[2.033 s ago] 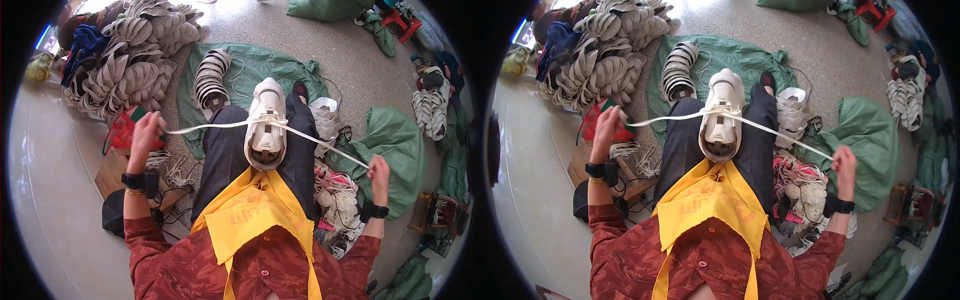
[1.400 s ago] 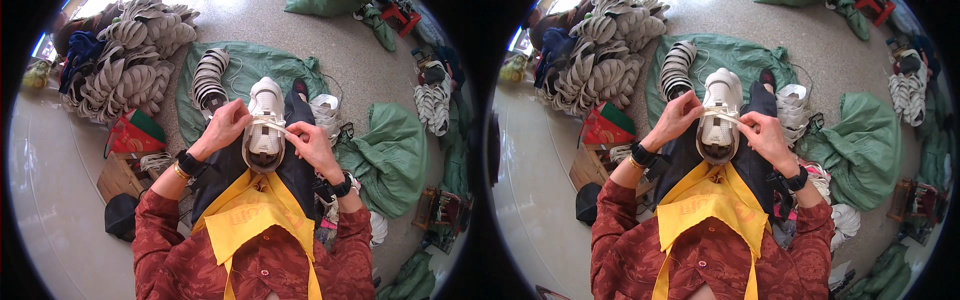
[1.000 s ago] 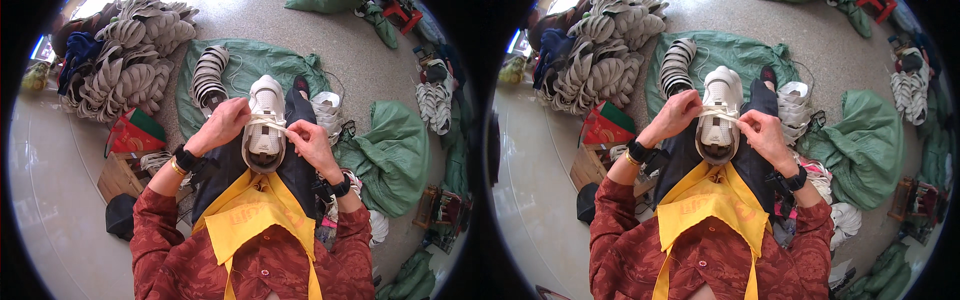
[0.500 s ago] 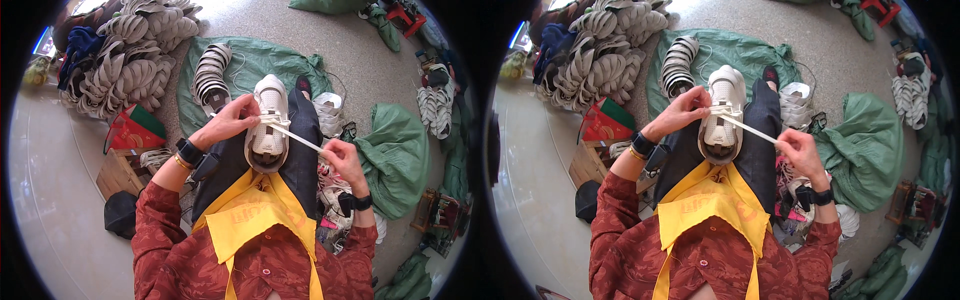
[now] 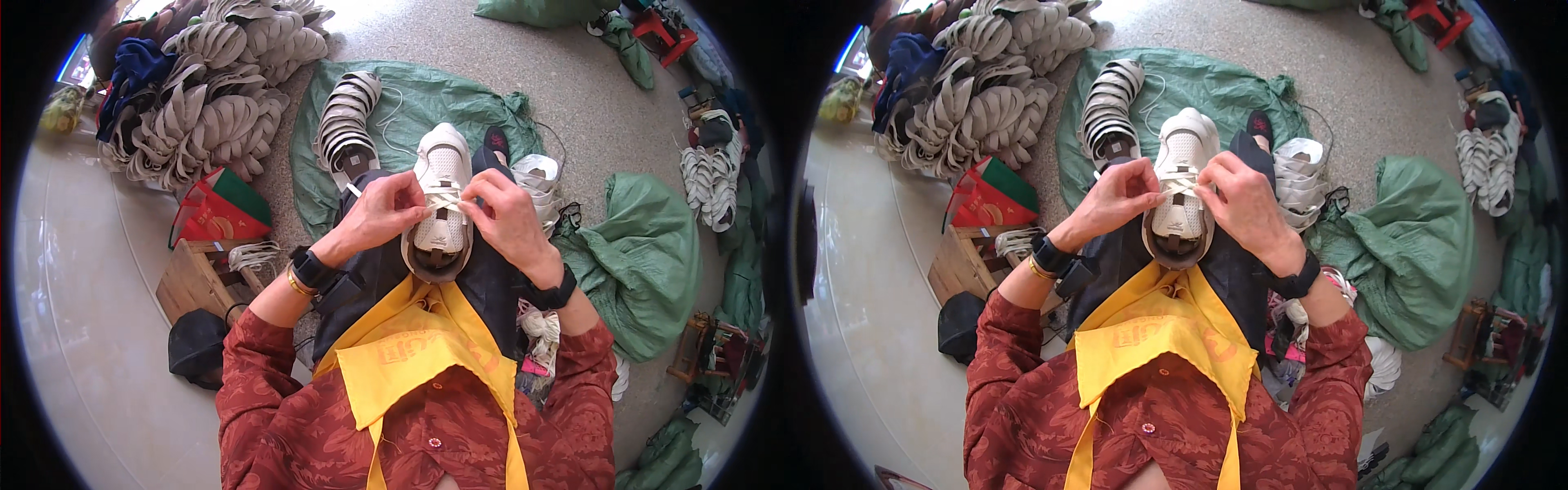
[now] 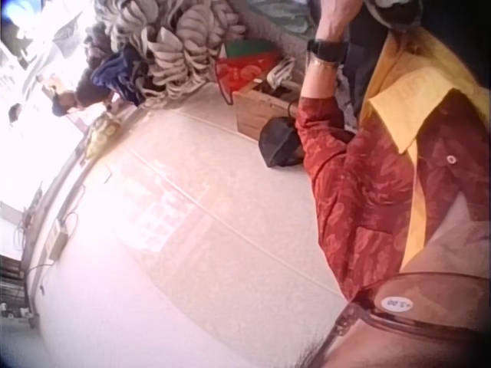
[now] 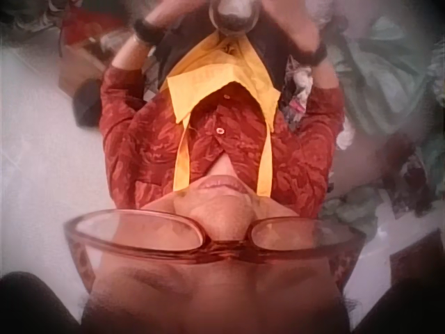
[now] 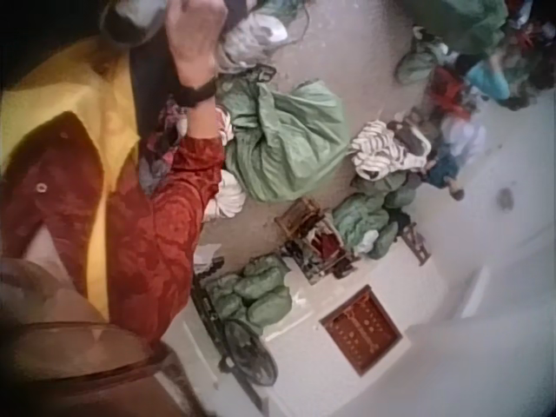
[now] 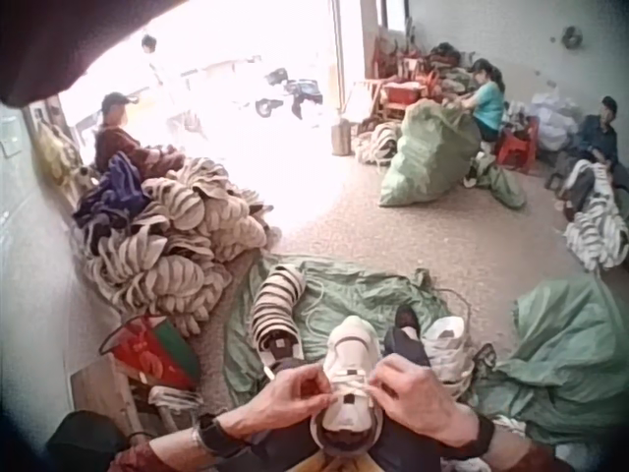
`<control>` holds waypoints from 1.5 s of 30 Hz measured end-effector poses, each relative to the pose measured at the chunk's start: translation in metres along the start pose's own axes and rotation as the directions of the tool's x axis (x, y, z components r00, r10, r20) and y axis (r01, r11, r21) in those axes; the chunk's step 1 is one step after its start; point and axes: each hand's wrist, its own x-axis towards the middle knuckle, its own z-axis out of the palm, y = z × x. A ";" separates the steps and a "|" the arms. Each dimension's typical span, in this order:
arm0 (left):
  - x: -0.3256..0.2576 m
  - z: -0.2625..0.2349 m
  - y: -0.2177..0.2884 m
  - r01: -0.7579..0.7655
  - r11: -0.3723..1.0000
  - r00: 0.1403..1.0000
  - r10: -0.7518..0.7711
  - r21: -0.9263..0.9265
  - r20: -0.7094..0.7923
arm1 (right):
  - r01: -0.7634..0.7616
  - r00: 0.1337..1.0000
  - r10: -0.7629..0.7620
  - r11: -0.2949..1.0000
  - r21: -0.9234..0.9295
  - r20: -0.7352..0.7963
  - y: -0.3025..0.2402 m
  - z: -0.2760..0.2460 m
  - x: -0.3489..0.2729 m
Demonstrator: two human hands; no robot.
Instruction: The recorder is sitting on the floor and threading laces into white sneakers.
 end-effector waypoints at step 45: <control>-0.041 -0.026 0.021 -0.103 0.954 0.992 0.077 -0.282 -0.101 | -0.061 0.997 0.062 0.998 0.019 -0.048 -0.015 -0.002 -0.041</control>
